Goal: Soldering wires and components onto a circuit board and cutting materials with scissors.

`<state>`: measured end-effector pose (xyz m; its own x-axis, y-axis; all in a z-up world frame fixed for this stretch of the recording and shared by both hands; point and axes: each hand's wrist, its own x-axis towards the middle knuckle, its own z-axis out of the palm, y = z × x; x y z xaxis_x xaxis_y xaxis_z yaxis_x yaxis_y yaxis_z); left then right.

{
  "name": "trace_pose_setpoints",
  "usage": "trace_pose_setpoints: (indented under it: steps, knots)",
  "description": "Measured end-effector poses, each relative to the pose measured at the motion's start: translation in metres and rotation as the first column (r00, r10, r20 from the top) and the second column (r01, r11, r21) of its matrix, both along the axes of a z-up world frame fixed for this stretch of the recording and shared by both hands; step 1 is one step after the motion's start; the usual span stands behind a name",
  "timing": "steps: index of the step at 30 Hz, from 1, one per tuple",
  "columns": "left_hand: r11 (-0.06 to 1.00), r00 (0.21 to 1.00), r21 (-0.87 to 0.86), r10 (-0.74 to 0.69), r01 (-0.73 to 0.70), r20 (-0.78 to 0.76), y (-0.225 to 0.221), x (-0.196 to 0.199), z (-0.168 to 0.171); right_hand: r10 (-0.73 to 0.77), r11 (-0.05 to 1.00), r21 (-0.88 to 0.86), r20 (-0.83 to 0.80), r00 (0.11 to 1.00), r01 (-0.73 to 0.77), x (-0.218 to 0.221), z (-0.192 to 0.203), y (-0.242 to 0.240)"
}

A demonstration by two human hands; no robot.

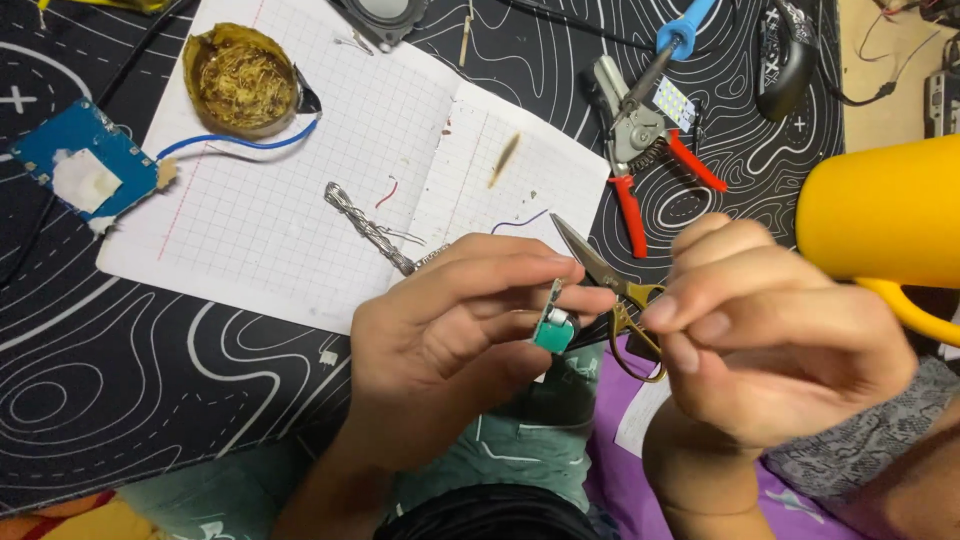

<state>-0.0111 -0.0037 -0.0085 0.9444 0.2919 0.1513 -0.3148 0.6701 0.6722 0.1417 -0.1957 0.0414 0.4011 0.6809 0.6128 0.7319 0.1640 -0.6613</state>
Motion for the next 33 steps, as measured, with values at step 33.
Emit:
trace_pose_setpoints:
  steps: [33]
  knots:
    - [0.844, 0.986, -0.510, 0.151, -0.166, -0.072, -0.006, 0.014, -0.029, -0.205, 0.877, -0.407, 0.164, 0.965, 0.255, -0.066, 0.005, 0.037]
